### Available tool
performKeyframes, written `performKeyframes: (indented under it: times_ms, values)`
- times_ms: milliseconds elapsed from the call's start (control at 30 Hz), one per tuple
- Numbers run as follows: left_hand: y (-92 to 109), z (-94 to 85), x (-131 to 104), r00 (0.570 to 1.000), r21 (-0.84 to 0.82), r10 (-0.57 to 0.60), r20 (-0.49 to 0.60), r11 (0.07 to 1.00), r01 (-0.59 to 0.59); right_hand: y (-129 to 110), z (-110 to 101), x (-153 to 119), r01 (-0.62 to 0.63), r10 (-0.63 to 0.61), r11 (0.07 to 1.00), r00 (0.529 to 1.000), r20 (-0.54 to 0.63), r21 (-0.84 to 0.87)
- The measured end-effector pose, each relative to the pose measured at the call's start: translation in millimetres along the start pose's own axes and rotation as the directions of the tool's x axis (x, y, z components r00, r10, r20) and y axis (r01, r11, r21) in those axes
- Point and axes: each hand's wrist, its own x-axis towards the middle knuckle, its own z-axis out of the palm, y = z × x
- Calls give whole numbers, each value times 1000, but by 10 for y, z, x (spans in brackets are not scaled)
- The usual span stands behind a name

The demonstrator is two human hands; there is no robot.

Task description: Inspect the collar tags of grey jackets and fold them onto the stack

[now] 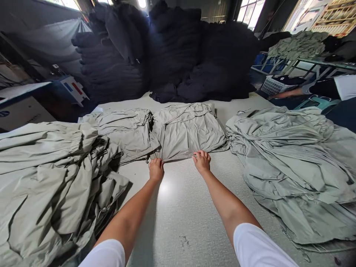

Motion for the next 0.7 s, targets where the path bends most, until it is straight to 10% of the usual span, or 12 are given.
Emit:
performKeyframes:
  times_ms: [367, 700]
  values:
    - [208, -218, -1720, 994, -285, 91, 65, 956, -69, -72, -265, -1248, 78, -76, 996, 996, 40, -50]
    - [-94, -977, -3471, 990, -303, 104, 96, 950, -70, -343, -605, -2955, 321, -321, 947, 947, 1, 0]
